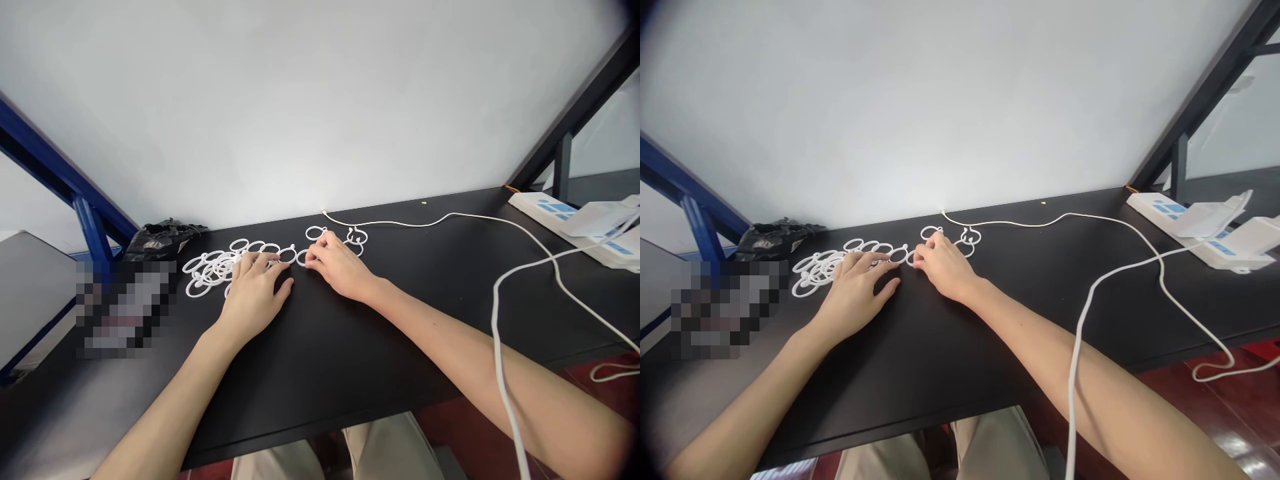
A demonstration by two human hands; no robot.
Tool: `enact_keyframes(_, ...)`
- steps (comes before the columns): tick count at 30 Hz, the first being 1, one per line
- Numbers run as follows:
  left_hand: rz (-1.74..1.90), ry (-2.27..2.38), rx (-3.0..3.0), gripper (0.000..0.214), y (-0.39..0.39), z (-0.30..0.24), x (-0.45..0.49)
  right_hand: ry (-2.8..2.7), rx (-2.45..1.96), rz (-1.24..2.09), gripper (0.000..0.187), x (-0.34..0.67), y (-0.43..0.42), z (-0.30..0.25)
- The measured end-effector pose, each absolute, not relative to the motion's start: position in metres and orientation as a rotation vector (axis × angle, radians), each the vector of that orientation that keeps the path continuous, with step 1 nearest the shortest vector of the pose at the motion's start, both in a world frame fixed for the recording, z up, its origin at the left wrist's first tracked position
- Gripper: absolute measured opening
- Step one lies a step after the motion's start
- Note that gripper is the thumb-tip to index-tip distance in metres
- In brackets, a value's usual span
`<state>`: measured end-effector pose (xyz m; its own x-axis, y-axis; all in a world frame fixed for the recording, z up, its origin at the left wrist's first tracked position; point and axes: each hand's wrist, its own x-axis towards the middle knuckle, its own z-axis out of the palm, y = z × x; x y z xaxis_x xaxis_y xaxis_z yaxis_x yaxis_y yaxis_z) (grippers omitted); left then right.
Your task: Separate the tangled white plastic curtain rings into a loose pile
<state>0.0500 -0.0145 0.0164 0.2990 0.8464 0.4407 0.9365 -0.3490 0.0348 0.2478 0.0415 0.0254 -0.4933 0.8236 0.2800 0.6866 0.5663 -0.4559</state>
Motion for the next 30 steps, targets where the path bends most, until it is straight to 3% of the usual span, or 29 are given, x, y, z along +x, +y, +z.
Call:
enact_keyframes(3,-0.671,-1.619,-2.313,0.032,-0.015,0.019,0.051,-2.146,-1.147,0.644,0.016,0.247,0.042,0.027)
enact_keyframes(9,-0.881,-1.465,-2.418,0.048,-0.018,0.026,0.055,-1.791,-0.902,1.510,0.023,0.244,0.034,0.038)
enact_keyframes(13,-0.924,-1.402,-2.571,0.053,-0.022,0.028,0.057,-1.615,-0.892,1.716,0.024,0.240,0.026,0.042)
enact_keyframes(18,-0.895,-1.491,-2.544,0.049,-0.022,0.029,0.059,-1.557,-0.976,1.610,0.017,0.236,0.023,0.039)
enact_keyframes(25,-0.971,-1.773,-2.440,0.036,-0.023,0.034,0.058,-2.023,-0.921,0.895,0.017,0.238,0.016,0.040)
enact_keyframes(30,-1.026,-1.842,-2.420,0.031,-0.025,0.038,0.061,-2.058,-0.863,0.899,0.022,0.239,0.012,0.042)
